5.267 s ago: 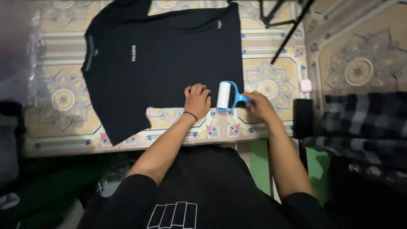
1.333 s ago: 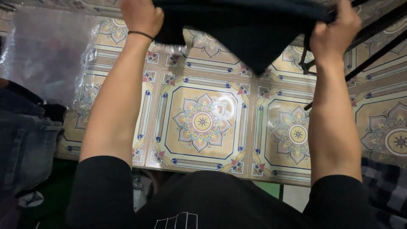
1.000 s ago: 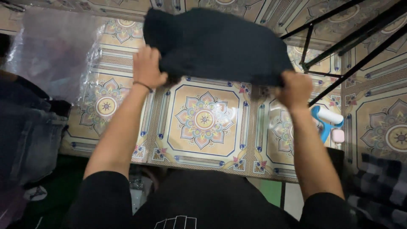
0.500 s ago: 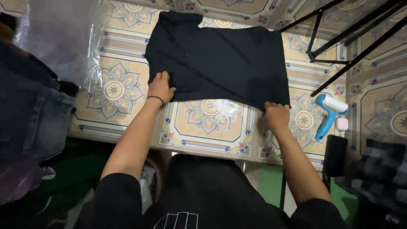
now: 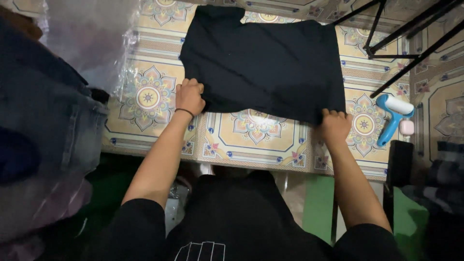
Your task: Using a lint roller to remove lint and debris from a black t-shirt and then folding it.
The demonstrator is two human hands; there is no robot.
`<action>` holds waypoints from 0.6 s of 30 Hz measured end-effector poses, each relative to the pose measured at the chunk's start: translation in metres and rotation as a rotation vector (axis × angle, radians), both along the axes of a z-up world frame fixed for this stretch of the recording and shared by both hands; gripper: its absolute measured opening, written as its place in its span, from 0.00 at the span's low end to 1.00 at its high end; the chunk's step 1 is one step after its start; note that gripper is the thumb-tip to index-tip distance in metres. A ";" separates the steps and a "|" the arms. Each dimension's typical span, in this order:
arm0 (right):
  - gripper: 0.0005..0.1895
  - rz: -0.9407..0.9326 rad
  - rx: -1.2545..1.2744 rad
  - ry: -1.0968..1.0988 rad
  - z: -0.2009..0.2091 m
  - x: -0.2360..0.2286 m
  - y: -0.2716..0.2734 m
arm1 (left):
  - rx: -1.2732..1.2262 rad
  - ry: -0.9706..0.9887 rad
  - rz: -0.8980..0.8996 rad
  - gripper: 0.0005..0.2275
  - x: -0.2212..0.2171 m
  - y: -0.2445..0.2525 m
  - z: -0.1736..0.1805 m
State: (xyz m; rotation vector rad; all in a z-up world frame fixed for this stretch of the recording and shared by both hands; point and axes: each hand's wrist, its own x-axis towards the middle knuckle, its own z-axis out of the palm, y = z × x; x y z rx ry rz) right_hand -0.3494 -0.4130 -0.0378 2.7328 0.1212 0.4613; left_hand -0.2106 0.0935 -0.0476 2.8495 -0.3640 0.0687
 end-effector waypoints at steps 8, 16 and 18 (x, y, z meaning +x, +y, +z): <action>0.10 -0.193 0.016 0.057 0.028 -0.051 -0.011 | 0.072 0.105 -0.008 0.11 -0.085 -0.003 0.002; 0.06 -0.007 0.047 0.013 -0.013 -0.109 -0.039 | 0.191 -0.010 0.115 0.09 -0.184 0.025 -0.023; 0.05 0.062 0.003 -0.100 -0.031 -0.119 -0.043 | 0.203 -0.067 0.148 0.09 -0.206 0.030 -0.021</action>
